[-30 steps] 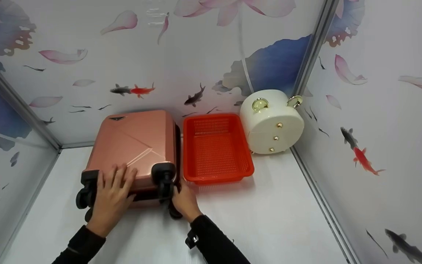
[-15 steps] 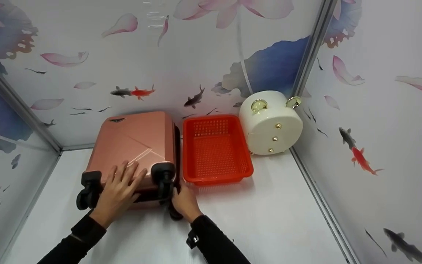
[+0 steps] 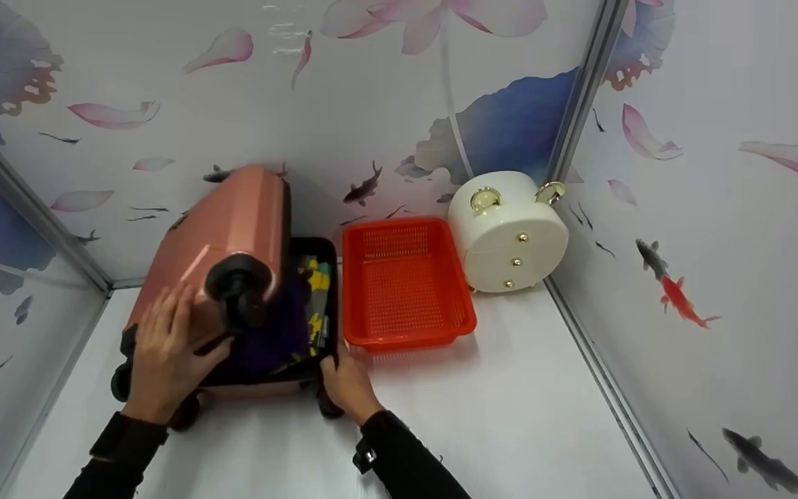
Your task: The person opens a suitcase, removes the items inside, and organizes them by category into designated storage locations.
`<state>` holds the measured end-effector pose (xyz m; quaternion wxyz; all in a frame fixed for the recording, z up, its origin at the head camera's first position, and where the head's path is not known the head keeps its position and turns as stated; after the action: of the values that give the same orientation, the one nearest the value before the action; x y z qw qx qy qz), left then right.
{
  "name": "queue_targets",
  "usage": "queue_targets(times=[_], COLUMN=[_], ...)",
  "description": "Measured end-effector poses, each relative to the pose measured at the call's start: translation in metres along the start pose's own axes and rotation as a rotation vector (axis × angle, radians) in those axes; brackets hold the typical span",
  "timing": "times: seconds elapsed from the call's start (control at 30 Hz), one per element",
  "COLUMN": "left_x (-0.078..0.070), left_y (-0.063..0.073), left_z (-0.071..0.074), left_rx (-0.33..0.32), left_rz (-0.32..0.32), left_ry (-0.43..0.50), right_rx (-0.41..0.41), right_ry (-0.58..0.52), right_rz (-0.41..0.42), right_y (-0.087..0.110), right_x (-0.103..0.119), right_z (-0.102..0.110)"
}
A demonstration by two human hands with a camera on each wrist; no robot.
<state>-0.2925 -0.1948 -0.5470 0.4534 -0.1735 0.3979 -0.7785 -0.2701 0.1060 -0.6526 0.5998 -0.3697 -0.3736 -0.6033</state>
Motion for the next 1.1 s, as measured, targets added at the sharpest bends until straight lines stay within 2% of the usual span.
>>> queue_targets(times=[0.13,0.23,0.43,0.5,0.67,0.77,0.87,0.97,1.1], left_x=[0.017,0.028,0.045,0.049,0.061,0.074,0.090,0.102,0.115], left_y=[0.005,0.011,0.026,0.030,0.039,0.047,0.056,0.065,0.081], left_z=[0.018,0.030,0.043,0.046,0.052,0.056,0.061,0.067,0.074], left_rx=[-0.090,-0.136,-0.212,-0.221,-0.256,-0.304,-0.300,-0.287,-0.248], left_rz=[0.148,0.251,0.513,0.585,0.715,0.775,0.872,0.979,1.120], left_ry=[0.088,0.118,0.246,0.256,0.255,0.320,0.424,0.581,0.721], right_rx=[0.001,0.012,0.038,0.037,0.046,0.054,0.045,0.041,0.051], right_ry=[0.028,0.017,0.028,0.030,0.010,0.004,0.009,0.016,0.005], right_rz=[0.020,0.012,-0.006,-0.027,-0.060,-0.051,-0.025,-0.005,-0.022], right_y=[-0.001,-0.001,-0.001,-0.001,-0.001,-0.001,-0.002,-0.002,-0.002], right_x=[0.000,0.000,0.002,0.001,0.001,0.001,0.000,-0.001,-0.003], right_z=[0.000,-0.001,-0.001,-0.001,-0.001,-0.002,-0.002,-0.001,-0.002])
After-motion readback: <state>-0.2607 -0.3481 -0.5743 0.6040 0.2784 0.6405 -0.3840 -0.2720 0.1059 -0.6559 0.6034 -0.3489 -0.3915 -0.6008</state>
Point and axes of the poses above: each hand's wrist, its own y-axis away from the middle knuckle, its own z-axis out of the back of the hand, x = y × z, the point moved 1 cm from there along -y, towards the middle knuckle, and after that the axes turned 1 degree about -z, right-handed, at the moved point
